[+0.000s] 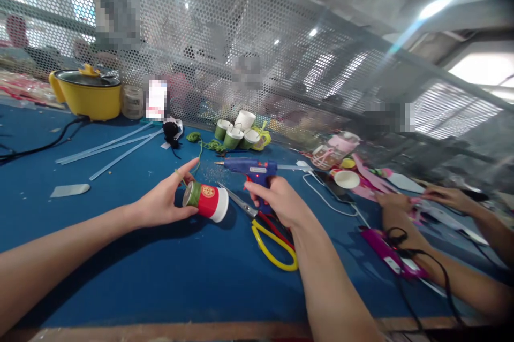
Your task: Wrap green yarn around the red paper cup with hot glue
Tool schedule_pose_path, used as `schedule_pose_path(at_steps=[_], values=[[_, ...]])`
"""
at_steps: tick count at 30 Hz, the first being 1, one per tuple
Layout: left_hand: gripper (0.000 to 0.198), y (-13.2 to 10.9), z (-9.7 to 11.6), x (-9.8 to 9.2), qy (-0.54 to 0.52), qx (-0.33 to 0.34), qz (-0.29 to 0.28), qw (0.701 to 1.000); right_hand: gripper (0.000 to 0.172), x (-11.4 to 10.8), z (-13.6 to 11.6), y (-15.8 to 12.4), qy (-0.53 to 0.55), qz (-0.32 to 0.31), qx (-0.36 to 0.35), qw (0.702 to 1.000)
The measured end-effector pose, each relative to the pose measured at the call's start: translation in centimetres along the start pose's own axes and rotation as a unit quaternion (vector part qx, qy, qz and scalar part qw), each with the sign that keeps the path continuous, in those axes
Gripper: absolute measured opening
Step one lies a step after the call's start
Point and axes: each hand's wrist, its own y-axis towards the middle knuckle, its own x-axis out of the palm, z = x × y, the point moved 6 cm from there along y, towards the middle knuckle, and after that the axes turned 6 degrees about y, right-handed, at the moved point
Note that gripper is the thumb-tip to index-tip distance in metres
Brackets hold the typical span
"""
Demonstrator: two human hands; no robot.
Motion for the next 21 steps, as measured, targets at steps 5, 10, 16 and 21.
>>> schedule_pose_path(at_steps=[5, 10, 16, 21], values=[[0.089, 0.2, -0.7, -0.3, -0.024, -0.01, -0.009, 1.0, 0.02, 2.1, -2.1, -2.2, -0.043, -0.021, -0.004, 0.999], [0.089, 0.2, -1.0, -0.5, -0.021, -0.019, -0.017, 0.999, 0.016, 2.5, -2.8, -3.3, -0.124, -0.018, -0.023, 0.992], [0.089, 0.2, -1.1, -0.6, -0.017, -0.026, -0.013, 0.999, 0.017, 2.6, -3.6, -4.0, -0.194, -0.026, -0.092, 0.976], [0.087, 0.2, -1.1, -0.5, -0.018, -0.029, -0.013, 0.999, 0.016, 2.6, -3.6, -4.0, -0.2, -0.025, -0.116, 0.973]])
